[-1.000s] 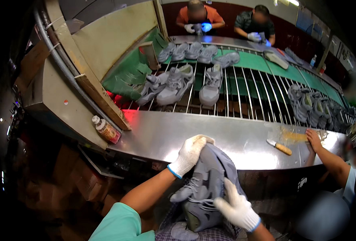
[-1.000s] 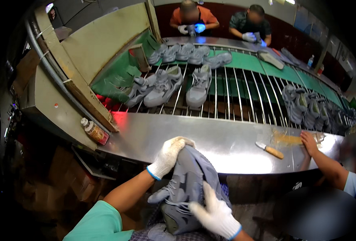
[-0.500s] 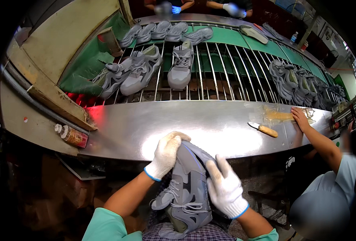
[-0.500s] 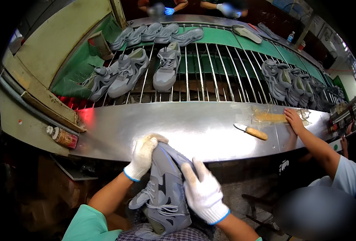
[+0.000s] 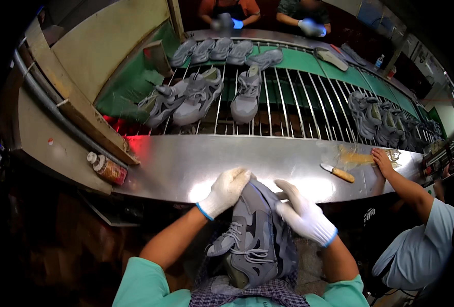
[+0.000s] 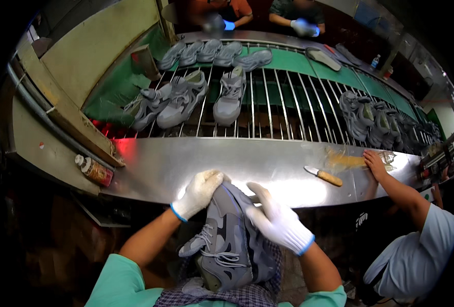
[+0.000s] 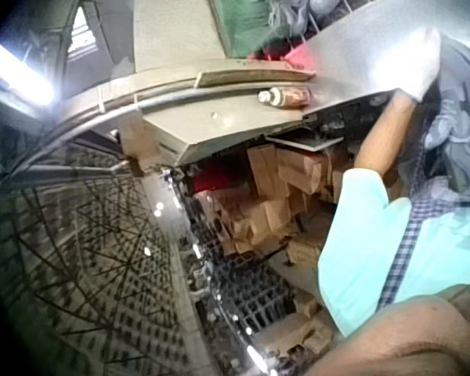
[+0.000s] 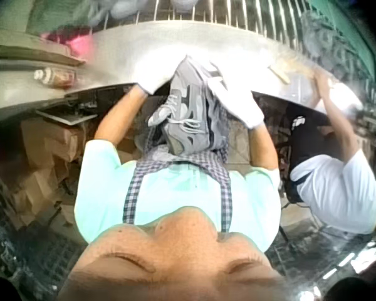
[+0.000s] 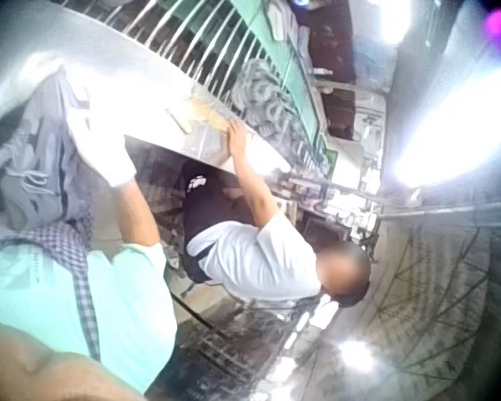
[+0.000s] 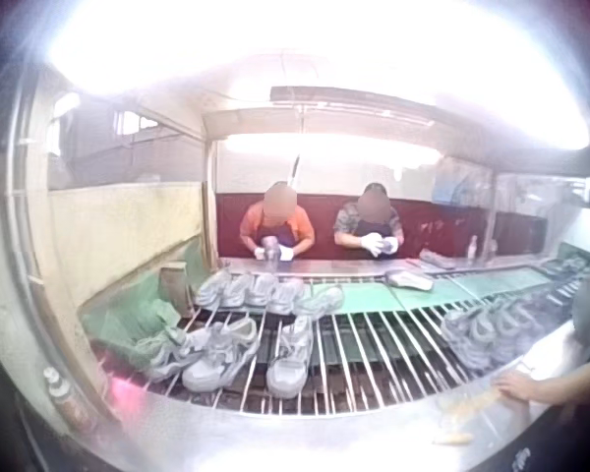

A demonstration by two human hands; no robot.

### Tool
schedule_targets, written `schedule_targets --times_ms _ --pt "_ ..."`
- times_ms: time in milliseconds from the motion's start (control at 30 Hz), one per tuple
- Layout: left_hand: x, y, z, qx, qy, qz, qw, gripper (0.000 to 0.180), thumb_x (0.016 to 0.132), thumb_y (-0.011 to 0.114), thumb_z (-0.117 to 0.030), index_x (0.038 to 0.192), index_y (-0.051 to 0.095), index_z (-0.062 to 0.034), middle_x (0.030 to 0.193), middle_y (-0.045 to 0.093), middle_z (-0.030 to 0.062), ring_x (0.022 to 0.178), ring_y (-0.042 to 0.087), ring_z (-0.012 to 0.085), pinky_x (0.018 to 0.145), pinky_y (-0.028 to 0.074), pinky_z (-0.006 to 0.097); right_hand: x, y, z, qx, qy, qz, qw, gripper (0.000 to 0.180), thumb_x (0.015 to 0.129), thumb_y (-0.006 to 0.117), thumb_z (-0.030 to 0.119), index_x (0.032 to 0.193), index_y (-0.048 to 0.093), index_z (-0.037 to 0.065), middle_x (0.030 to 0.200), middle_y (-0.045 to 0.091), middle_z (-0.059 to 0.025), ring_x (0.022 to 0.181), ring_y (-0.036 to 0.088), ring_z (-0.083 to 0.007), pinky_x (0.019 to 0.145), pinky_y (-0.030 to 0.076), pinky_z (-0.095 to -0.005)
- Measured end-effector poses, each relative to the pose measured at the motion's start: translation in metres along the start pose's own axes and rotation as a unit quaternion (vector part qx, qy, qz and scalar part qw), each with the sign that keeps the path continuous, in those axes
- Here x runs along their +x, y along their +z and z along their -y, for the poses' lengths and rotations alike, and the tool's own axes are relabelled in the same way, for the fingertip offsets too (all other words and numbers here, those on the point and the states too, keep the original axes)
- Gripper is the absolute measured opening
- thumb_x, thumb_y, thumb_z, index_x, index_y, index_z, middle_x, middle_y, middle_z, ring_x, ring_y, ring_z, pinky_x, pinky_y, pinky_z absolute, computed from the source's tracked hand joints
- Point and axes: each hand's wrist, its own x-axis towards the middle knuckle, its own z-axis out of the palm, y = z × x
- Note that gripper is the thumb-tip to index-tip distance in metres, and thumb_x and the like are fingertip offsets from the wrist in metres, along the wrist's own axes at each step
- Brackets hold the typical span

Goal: The person picks up shoes from a conveyor belt, turns them over, and uses a brush and a small wooden-handled tool on the outer surfaces and soles. They also receive shoes from a co-worker to inspect.

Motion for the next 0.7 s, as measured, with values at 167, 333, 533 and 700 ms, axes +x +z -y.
schedule_targets --times_ms 167,333,533,700 --pt "0.016 -0.011 -0.074 0.384 0.067 0.140 0.910 0.038 0.100 0.053 -0.032 0.107 0.077 -0.0028 0.099 0.075 0.0227 0.097 0.072 0.0425 0.086 0.058 0.047 -0.053 0.028 0.008 -0.150 0.045 0.042 0.987 0.104 0.085 0.070 0.025 0.167 0.012 0.000 0.149 0.047 -0.0384 0.110 0.069 -0.0517 0.097 0.058 -0.0531" --pt "0.026 0.011 -0.073 0.369 0.084 0.164 0.911 0.036 0.099 0.055 -0.036 0.103 0.078 -0.0085 0.095 0.076 0.0217 0.089 0.073 0.0442 0.083 0.059 0.051 -0.041 0.049 -0.026 -0.143 -0.023 -0.116 0.983 0.079 0.088 0.067 0.022 0.158 0.038 0.000 0.131 0.062 -0.0327 0.096 0.072 -0.0497 0.087 0.061 -0.0536" --pt "0.029 0.012 -0.080 0.378 0.014 0.146 0.914 0.038 0.100 0.054 -0.038 0.105 0.078 -0.0086 0.096 0.076 0.0225 0.093 0.073 0.0449 0.085 0.058 0.053 0.008 0.041 -0.053 0.020 0.026 -0.140 0.990 0.055 0.098 0.059 0.031 0.150 0.053 0.011 0.116 0.073 -0.0303 0.103 0.072 -0.0504 0.092 0.059 -0.0515" --pt "0.017 0.005 -0.082 0.370 -0.002 0.095 0.924 0.038 0.100 0.054 -0.039 0.103 0.077 -0.0090 0.095 0.075 0.0238 0.092 0.072 0.0457 0.084 0.058 0.054 -0.012 0.032 0.009 -0.124 -0.042 -0.106 0.986 0.078 0.091 0.065 0.027 0.158 0.036 0.000 0.085 0.072 -0.0299 0.085 0.074 -0.0464 0.080 0.061 -0.0529"
